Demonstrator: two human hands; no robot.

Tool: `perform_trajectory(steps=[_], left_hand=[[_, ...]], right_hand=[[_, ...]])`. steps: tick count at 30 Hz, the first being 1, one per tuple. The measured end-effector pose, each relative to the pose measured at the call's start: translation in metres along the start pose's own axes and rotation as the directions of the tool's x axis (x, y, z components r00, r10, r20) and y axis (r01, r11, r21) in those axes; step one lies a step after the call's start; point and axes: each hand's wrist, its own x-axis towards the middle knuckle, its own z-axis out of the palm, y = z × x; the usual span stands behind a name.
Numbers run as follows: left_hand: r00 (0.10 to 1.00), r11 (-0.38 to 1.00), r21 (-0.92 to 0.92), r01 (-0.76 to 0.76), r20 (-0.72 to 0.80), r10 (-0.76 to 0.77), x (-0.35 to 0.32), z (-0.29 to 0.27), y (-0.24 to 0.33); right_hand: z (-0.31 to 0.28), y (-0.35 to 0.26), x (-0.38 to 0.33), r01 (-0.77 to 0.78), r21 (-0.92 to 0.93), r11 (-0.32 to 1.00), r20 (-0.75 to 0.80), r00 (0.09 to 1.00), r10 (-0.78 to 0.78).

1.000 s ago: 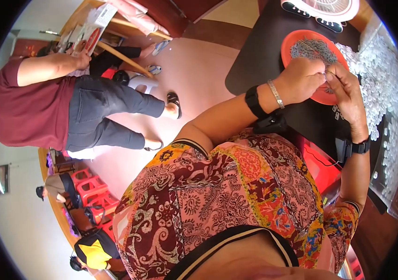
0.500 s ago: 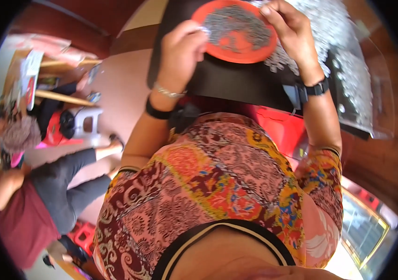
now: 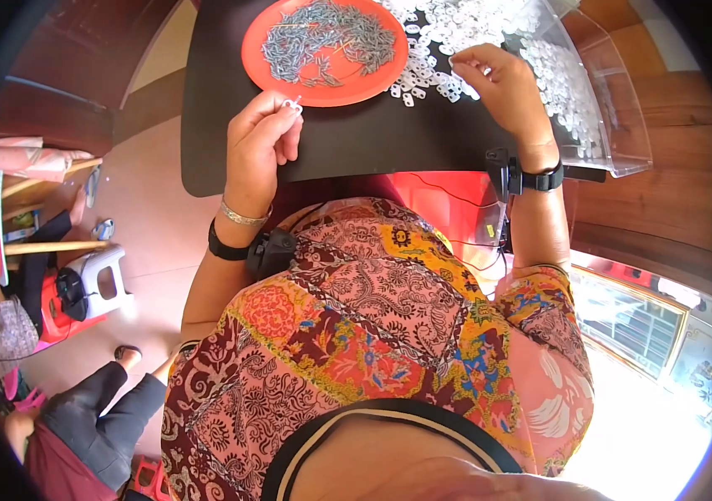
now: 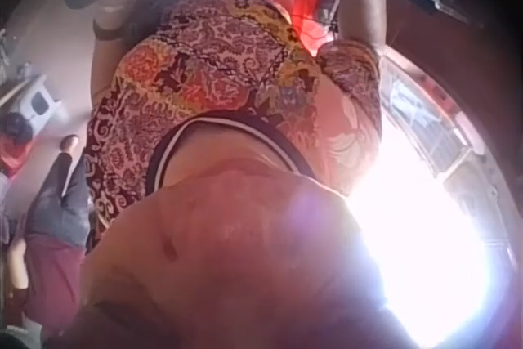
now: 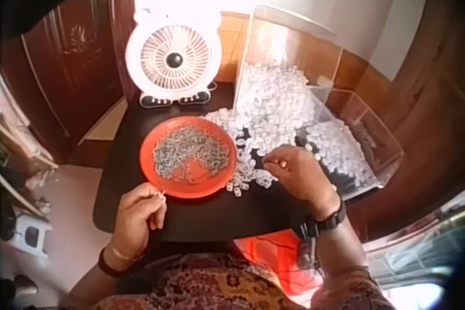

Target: Assembling small components by manually inserting metal rings into white plastic housings.

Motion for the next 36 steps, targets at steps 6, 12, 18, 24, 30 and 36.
perform_trajectory(steps=[6,12,18,24,30,36], left_hand=[[1.000,1.000,-0.028,0.014,0.013,-0.014,0.002,0.001,-0.006],[1.000,1.000,-0.002,0.004,0.012,-0.004,0.003,0.021,-0.012],[1.000,1.000,0.003,-0.006,0.022,0.006,0.005,0.022,-0.013],[1.000,1.000,0.018,-0.007,0.012,0.006,0.006,0.021,-0.013],[1.000,0.999,0.050,-0.007,-0.006,0.007,0.006,0.022,-0.013],[0.999,0.997,0.071,-0.038,-0.006,0.038,0.005,0.024,-0.014]], right_hand=[[0.007,0.021,-0.008,-0.078,-0.069,0.995,0.071,0.994,0.083],[0.015,0.047,-0.003,0.011,-0.277,0.961,0.085,0.996,0.013],[0.015,0.051,0.003,0.058,-0.248,0.967,0.054,0.997,-0.045],[0.008,0.054,0.003,0.024,-0.138,0.990,-0.039,0.999,-0.030],[0.006,0.044,0.004,-0.110,0.063,0.992,0.007,0.994,0.110],[-0.005,0.054,0.006,0.008,-0.095,0.995,-0.159,0.987,-0.023]])
